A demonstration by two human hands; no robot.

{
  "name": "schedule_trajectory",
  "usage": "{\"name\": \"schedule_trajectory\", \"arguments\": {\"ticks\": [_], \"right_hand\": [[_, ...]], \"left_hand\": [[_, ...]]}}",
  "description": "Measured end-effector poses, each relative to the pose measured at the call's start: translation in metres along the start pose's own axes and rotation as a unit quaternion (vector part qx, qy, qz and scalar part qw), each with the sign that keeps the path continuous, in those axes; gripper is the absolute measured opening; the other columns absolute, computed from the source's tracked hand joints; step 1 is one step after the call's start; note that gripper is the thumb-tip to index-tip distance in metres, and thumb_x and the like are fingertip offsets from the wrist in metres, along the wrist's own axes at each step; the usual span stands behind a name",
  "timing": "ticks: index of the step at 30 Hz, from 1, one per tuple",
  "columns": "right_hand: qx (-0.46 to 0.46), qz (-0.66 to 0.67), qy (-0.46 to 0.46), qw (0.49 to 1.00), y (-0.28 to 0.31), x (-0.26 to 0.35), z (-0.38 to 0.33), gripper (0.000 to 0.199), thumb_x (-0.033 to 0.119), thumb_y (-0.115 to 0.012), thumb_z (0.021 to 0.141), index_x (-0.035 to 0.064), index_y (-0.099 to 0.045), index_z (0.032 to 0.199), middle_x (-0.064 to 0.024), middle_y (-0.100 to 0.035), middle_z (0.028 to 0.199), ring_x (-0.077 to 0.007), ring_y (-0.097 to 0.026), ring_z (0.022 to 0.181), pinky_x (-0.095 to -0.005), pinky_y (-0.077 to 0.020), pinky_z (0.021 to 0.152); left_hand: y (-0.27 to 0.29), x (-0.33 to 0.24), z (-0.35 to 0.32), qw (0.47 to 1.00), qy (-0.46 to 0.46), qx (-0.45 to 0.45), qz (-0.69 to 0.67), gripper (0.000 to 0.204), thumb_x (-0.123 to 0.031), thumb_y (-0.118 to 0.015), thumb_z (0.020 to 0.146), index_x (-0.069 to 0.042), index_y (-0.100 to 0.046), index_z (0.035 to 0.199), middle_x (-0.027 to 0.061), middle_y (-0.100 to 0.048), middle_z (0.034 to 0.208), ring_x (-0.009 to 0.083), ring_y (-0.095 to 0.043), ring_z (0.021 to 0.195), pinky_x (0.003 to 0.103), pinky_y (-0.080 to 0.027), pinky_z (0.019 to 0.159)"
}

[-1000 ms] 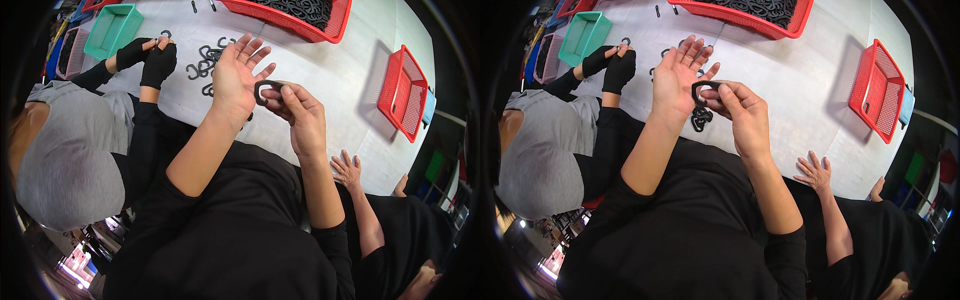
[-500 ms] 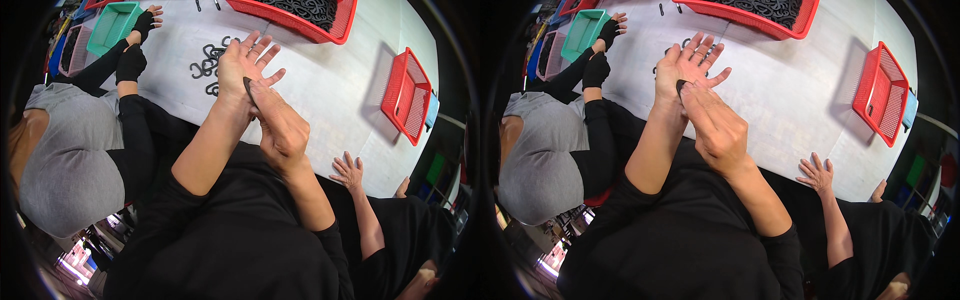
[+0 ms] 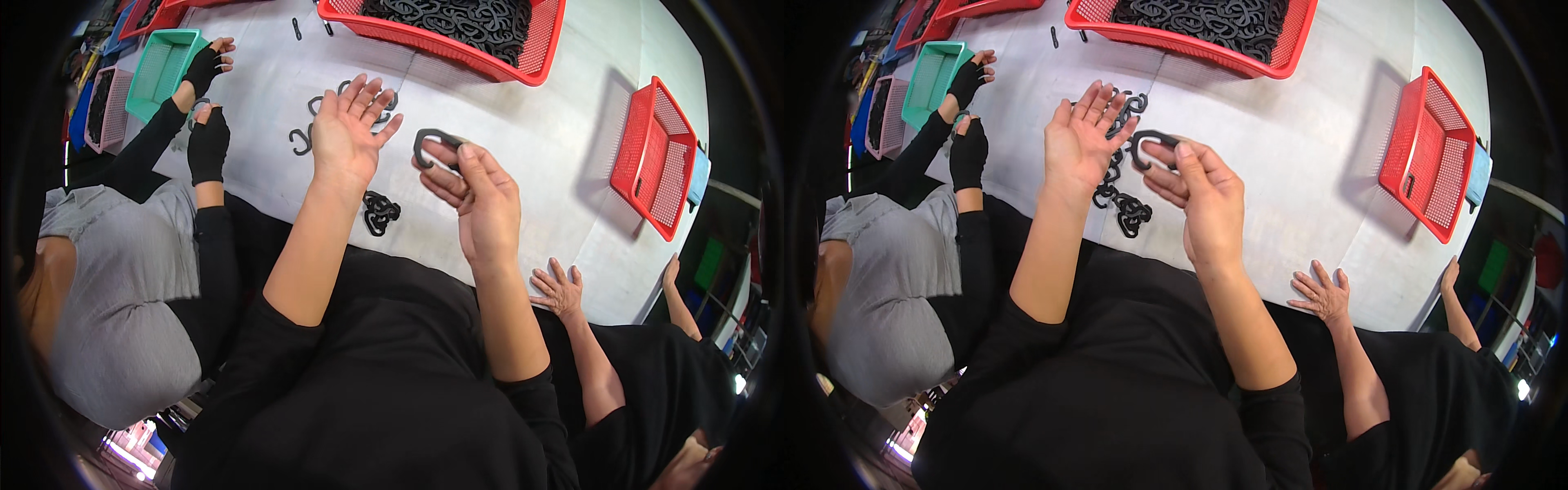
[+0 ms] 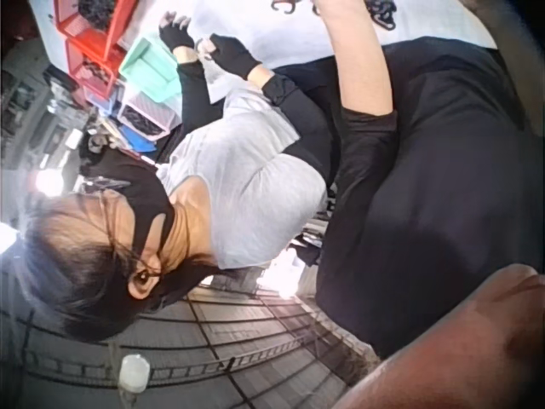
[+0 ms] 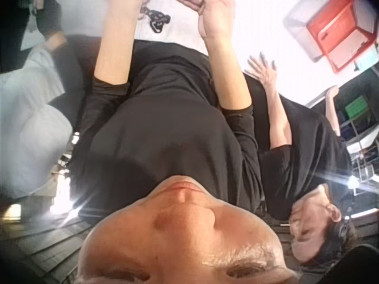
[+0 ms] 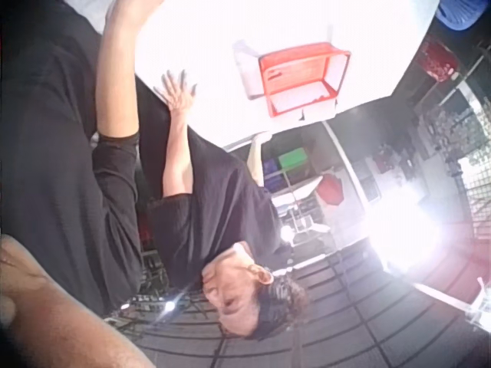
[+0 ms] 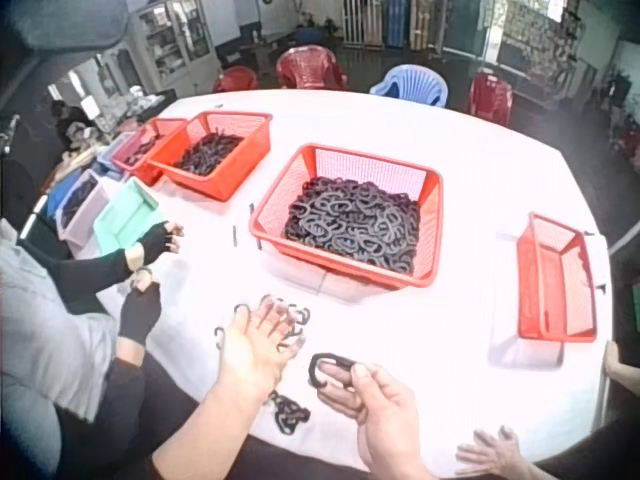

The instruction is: The person assembles small black metal hooks by hand at a white table. They pick up individual hooks, bend or join them, and place the finished pieces into a red basket. Another person works nearby on similar items.

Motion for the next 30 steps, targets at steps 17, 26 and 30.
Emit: {"name": "schedule_trajectory", "arguments": {"ticks": [17,26,30], "right_hand": [[-0.067,-0.043,0.068,0.995,0.056,0.040,0.079,0.036,0.009,-0.043,0.092,-0.0065,-0.039,0.125,-0.0189,-0.050,0.119,-0.0260,-0.057,0.104,-0.0324,-0.0476,0.088],[-0.024,-0.240,0.100,0.965,0.052,-0.001,0.004,0.028,0.011,-0.054,0.088,-0.0030,-0.053,0.112,-0.0122,-0.059,0.108,-0.0168,-0.060,0.093,-0.0279,-0.0471,0.079],[0.001,-0.150,0.070,0.986,0.041,-0.001,-0.015,0.029,0.013,-0.054,0.089,-0.0030,-0.053,0.113,-0.0140,-0.060,0.106,-0.0180,-0.061,0.092,-0.0276,-0.0493,0.076]], "left_hand": [[0.033,0.021,0.078,0.567,-0.290,-0.020,0.771,0.022,-0.013,-0.068,0.072,-0.004,-0.060,0.091,0.0068,-0.060,0.085,0.0241,-0.058,0.079,0.035,-0.047,0.067],[-0.003,0.028,-0.015,0.920,0.042,0.130,0.367,0.022,-0.017,-0.068,0.078,-0.003,-0.055,0.090,0.0007,-0.058,0.070,0.0068,-0.051,0.060,0.019,-0.036,0.055],[-0.013,0.024,-0.051,0.923,0.055,0.161,0.346,0.021,-0.017,-0.068,0.078,-0.004,-0.055,0.087,0.0001,-0.057,0.069,0.0058,-0.051,0.059,0.019,-0.035,0.054]]}}
Point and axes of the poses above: each hand's wrist, its own z-axis towards the middle knuckle, its own y-axis out of the back of the hand, x = y × z, the point moved 7 cm from there along z, towards the middle knuckle
